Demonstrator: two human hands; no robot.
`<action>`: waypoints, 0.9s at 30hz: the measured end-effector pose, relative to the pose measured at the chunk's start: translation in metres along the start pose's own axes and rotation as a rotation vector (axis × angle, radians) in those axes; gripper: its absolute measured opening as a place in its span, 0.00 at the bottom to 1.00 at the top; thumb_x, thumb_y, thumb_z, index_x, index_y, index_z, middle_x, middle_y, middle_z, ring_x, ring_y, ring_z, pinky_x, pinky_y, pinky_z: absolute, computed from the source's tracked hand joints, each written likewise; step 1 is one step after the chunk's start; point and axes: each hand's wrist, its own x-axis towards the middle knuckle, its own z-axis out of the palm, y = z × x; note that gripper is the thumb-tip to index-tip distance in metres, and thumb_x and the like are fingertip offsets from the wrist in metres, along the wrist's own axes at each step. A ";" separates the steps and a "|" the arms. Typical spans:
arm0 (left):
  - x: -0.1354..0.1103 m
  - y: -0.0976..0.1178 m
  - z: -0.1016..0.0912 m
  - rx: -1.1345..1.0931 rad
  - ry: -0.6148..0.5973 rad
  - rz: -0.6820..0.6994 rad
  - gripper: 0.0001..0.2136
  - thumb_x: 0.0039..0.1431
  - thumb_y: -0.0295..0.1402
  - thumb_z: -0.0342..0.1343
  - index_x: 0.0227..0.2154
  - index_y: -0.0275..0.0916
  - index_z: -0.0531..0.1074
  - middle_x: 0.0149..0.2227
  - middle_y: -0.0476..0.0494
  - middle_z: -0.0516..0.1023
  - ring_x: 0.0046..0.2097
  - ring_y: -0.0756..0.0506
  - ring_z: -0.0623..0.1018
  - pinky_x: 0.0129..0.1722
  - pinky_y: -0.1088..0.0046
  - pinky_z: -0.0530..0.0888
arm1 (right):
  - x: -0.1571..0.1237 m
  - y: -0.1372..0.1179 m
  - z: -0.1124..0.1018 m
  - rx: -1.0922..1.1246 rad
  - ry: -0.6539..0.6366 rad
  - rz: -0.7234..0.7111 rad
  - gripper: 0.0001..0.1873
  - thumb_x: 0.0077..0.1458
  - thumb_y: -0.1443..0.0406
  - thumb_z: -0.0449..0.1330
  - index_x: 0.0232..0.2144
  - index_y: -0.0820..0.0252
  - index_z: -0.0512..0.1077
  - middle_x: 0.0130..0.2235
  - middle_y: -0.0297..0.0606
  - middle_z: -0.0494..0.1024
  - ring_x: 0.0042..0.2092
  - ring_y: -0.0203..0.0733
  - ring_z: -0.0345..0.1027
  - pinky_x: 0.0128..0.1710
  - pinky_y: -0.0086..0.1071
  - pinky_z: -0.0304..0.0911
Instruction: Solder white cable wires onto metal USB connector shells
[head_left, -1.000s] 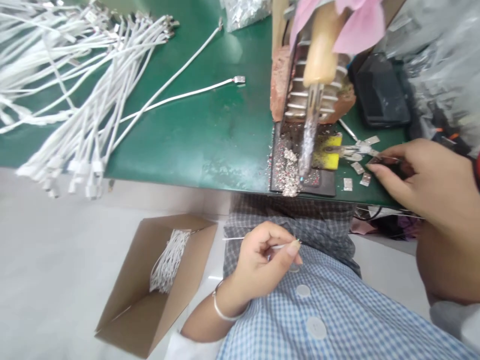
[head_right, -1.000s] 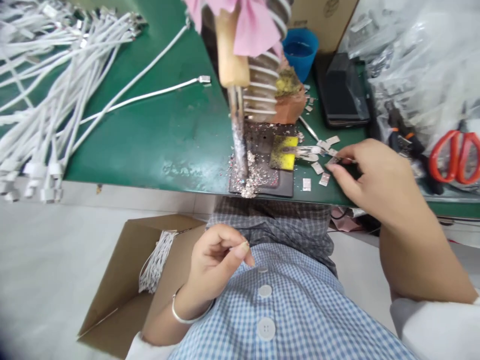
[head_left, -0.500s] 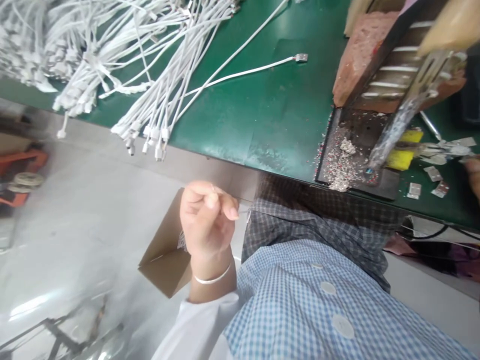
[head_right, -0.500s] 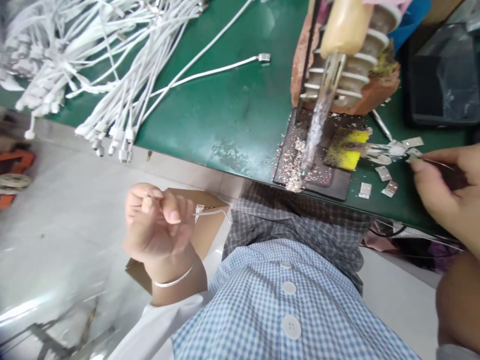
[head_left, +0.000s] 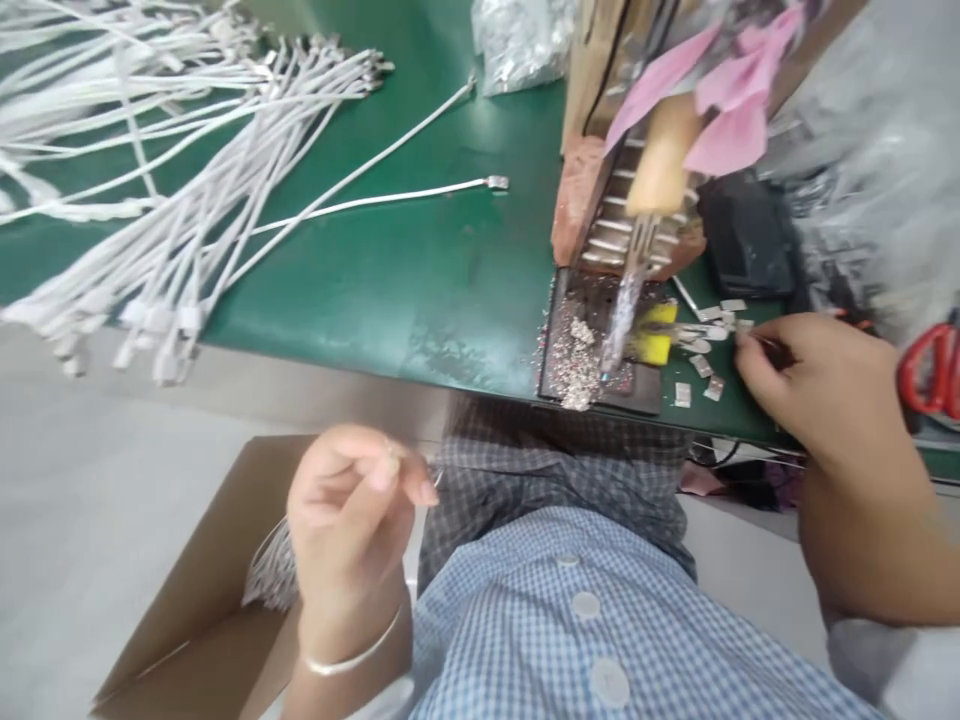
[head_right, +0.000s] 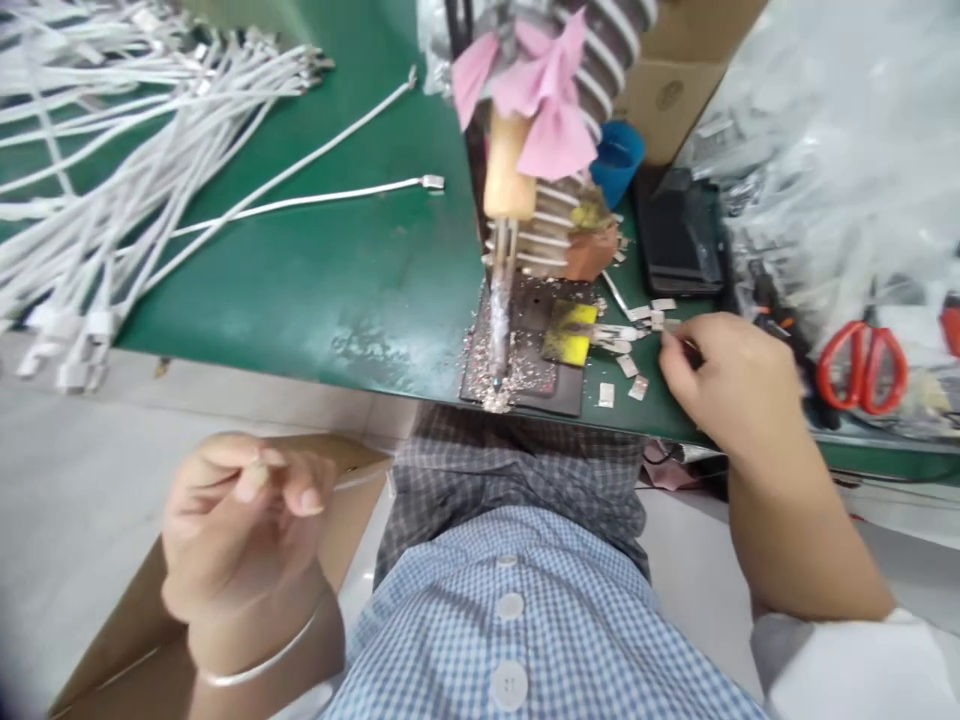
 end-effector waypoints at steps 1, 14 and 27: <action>0.000 -0.002 -0.001 0.000 -0.017 -0.004 0.07 0.53 0.34 0.68 0.33 0.39 0.79 0.19 0.49 0.78 0.13 0.53 0.67 0.16 0.77 0.69 | 0.000 -0.001 -0.001 -0.009 0.020 0.009 0.12 0.56 0.60 0.54 0.27 0.61 0.72 0.25 0.44 0.75 0.30 0.45 0.69 0.27 0.33 0.54; -0.007 -0.004 0.011 0.022 -0.033 -0.063 0.05 0.55 0.33 0.67 0.32 0.40 0.77 0.19 0.51 0.78 0.16 0.53 0.70 0.20 0.78 0.72 | 0.006 0.004 0.002 0.049 0.030 -0.009 0.13 0.57 0.63 0.53 0.32 0.62 0.76 0.34 0.47 0.81 0.37 0.48 0.74 0.32 0.34 0.63; -0.024 -0.014 0.045 0.157 -0.402 -0.247 0.05 0.62 0.29 0.60 0.30 0.38 0.71 0.24 0.47 0.79 0.24 0.53 0.75 0.23 0.81 0.69 | -0.062 -0.073 -0.036 1.085 -0.244 -0.320 0.07 0.62 0.71 0.55 0.32 0.55 0.67 0.35 0.33 0.82 0.35 0.33 0.78 0.32 0.25 0.70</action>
